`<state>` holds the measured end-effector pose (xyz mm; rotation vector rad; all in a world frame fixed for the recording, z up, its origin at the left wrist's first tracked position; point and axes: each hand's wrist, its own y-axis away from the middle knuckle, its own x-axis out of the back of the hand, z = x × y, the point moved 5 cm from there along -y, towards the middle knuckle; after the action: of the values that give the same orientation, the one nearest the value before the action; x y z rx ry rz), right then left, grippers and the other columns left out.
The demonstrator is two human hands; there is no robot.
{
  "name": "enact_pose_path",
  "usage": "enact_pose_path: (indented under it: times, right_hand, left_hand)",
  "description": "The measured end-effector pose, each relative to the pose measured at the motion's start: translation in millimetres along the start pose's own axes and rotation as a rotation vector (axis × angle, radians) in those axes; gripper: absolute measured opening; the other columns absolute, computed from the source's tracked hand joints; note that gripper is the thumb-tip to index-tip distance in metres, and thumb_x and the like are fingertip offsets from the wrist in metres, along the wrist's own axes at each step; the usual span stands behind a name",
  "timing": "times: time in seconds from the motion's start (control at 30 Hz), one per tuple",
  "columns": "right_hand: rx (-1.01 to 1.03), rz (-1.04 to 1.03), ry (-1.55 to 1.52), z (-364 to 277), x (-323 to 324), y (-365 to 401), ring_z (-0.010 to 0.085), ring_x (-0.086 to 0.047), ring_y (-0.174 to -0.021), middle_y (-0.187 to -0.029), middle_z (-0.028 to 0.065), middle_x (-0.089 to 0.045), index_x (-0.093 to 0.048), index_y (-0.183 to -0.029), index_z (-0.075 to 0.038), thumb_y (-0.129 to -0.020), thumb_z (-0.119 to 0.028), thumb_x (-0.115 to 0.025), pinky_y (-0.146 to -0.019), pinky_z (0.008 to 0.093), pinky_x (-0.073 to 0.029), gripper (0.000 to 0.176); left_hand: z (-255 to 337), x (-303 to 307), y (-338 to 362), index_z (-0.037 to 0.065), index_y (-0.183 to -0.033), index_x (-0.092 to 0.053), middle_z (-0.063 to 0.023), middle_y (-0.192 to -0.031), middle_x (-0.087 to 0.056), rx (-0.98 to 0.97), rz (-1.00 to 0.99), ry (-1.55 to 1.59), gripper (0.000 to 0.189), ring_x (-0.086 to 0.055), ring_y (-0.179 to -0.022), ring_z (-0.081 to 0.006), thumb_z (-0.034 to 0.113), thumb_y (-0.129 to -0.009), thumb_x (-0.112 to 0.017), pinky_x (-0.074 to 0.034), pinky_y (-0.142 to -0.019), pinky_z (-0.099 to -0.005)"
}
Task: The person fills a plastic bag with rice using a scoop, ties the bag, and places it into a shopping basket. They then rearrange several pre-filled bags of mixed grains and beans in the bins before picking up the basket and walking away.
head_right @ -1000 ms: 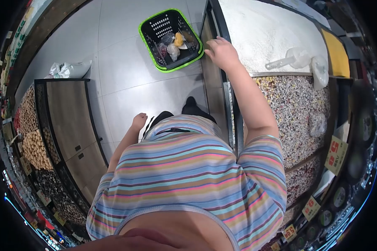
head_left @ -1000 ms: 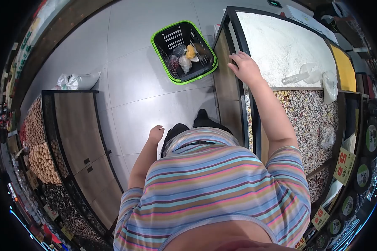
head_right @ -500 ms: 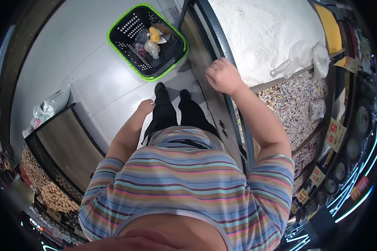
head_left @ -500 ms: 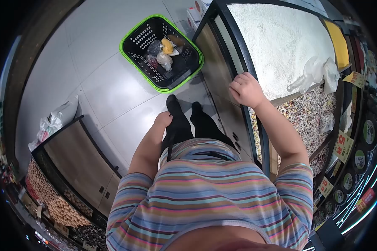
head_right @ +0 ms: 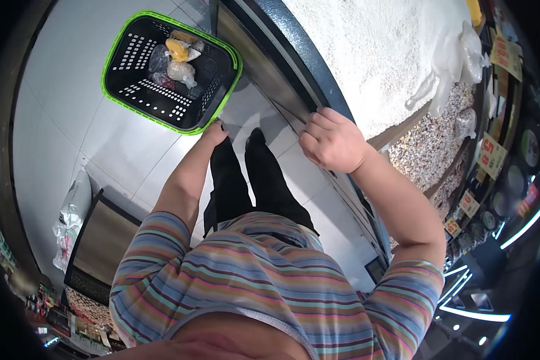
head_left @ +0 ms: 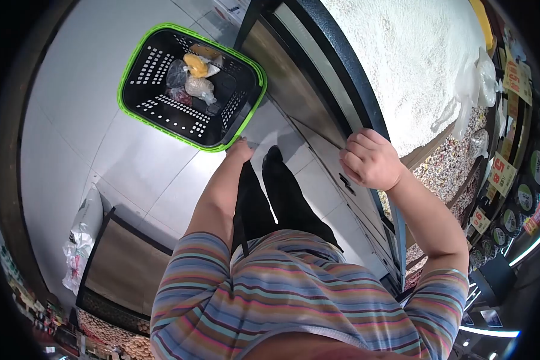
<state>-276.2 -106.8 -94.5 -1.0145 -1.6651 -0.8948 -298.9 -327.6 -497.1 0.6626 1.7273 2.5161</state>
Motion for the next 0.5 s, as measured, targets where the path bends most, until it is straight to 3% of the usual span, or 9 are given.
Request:
enact_pose_path:
  times: [0.13,0.23,0.33,0.43,0.5]
  right_hand:
    - [-0.015,0.000,0.040,1,-2,0,0.0205,-0.056,-0.077,-0.073,0.0047,-0.054,-0.056,-0.075,-0.007,-0.065,-0.015,-0.063,-0.083,0.0334,-0.045,0.014]
    - [-0.023,-0.014,0.055,2,-4,2,0.0203,-0.056,-0.077,-0.074,0.0048,-0.055,-0.057,-0.075,-0.006,-0.066,-0.015,-0.061,-0.084,0.0332,-0.045,0.013]
    - [-0.025,-0.045,0.064,4,-6,5,0.0208,-0.057,-0.079,-0.076,0.0052,-0.056,-0.058,-0.079,-0.006,-0.066,-0.013,-0.064,-0.083,0.0335,-0.045,0.017]
    - [-0.031,-0.050,0.072,3,-7,6,0.0209,-0.058,-0.081,-0.077,0.0055,-0.057,-0.058,-0.081,-0.006,-0.065,-0.012,-0.066,-0.083,0.0336,-0.045,0.019]
    - [-0.031,-0.043,0.077,2,-7,4,0.0208,-0.058,-0.081,-0.077,0.0056,-0.057,-0.059,-0.082,-0.005,-0.066,-0.012,-0.065,-0.083,0.0335,-0.046,0.018]
  left_hand:
    - [0,8,-24,0.002,-0.138,-0.031,-0.0160,-0.144,-0.031,0.054,-0.048,0.177,0.075,-0.037,-0.130,-0.0260,0.038,-0.080,-0.060,-0.034,-0.105,-0.0350]
    - [18,8,-14,-0.004,-0.136,-0.031,-0.0241,-0.134,-0.042,0.090,0.176,0.170,0.077,-0.042,-0.125,-0.0331,0.033,-0.077,-0.063,-0.036,-0.103,-0.0370]
    - [20,-6,-15,-0.002,-0.135,-0.034,-0.0236,-0.134,-0.043,0.134,0.388,0.075,0.072,-0.041,-0.125,-0.0343,0.030,-0.077,-0.062,-0.037,-0.102,-0.0369]
    - [11,-13,-28,0.000,-0.136,-0.035,-0.0217,-0.139,-0.037,0.047,0.322,0.140,0.070,-0.039,-0.127,-0.0327,0.029,-0.078,-0.061,-0.036,-0.103,-0.0375]
    - [-6,-16,-34,0.003,-0.126,-0.046,-0.0179,-0.133,-0.045,0.183,0.176,0.479,0.056,-0.040,-0.127,-0.0281,0.030,-0.079,-0.061,-0.036,-0.102,-0.0335]
